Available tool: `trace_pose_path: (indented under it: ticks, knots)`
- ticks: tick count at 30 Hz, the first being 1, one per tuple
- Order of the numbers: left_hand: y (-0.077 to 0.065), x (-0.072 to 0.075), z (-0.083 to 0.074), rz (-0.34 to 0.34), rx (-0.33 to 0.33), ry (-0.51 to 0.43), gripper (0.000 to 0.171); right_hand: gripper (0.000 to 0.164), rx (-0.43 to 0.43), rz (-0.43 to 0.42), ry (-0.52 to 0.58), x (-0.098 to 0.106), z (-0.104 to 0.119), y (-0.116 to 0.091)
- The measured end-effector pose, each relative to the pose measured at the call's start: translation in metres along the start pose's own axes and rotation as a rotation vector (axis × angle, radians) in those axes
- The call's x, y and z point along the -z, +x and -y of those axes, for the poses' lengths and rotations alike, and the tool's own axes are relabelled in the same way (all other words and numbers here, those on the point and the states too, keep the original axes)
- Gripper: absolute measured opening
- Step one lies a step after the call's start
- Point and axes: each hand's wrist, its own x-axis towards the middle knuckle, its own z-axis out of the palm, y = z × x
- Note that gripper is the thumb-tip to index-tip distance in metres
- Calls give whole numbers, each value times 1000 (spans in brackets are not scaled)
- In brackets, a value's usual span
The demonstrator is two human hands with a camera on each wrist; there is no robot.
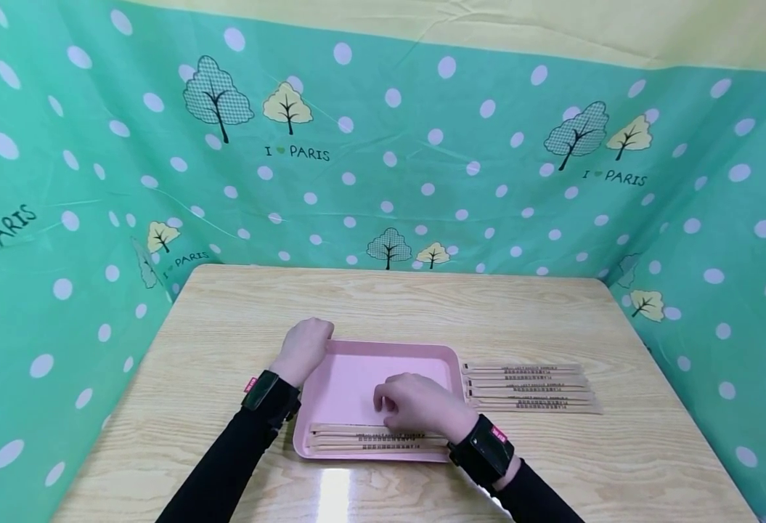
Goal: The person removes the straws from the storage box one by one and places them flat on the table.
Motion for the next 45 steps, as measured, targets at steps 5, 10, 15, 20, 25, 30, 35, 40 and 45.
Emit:
trace_pose_path:
  ticks: [5,10,15,20,25,30,35,40,45]
  knots:
    - [0,-1,0,11,8,1,21,21,14,47,-27,-2,0,2]
    - [1,-1,0,9,9,6,19,20,20,68,-40,-1,3,3]
    - [0,1,0,8,12,12,20,21,45,73,-56,0,5,5]
    - [0,0,0,2,7,8,20,26,48,52,-78,1,5,4]
    - [0,1,0,-7,-1,2,21,29,51,34,-89,3,6,3]
    - [-1,1,0,-14,-6,0,21,32,91,25,-126,0,5,4]
    - [0,1,0,-14,-13,4,22,34,135,0,-178,-4,3,5]
    - [1,1,0,-7,-8,-3,24,35,154,-22,-215,-5,2,6]
    - [1,0,0,1,-5,-1,22,35,178,-52,-233,-1,3,6]
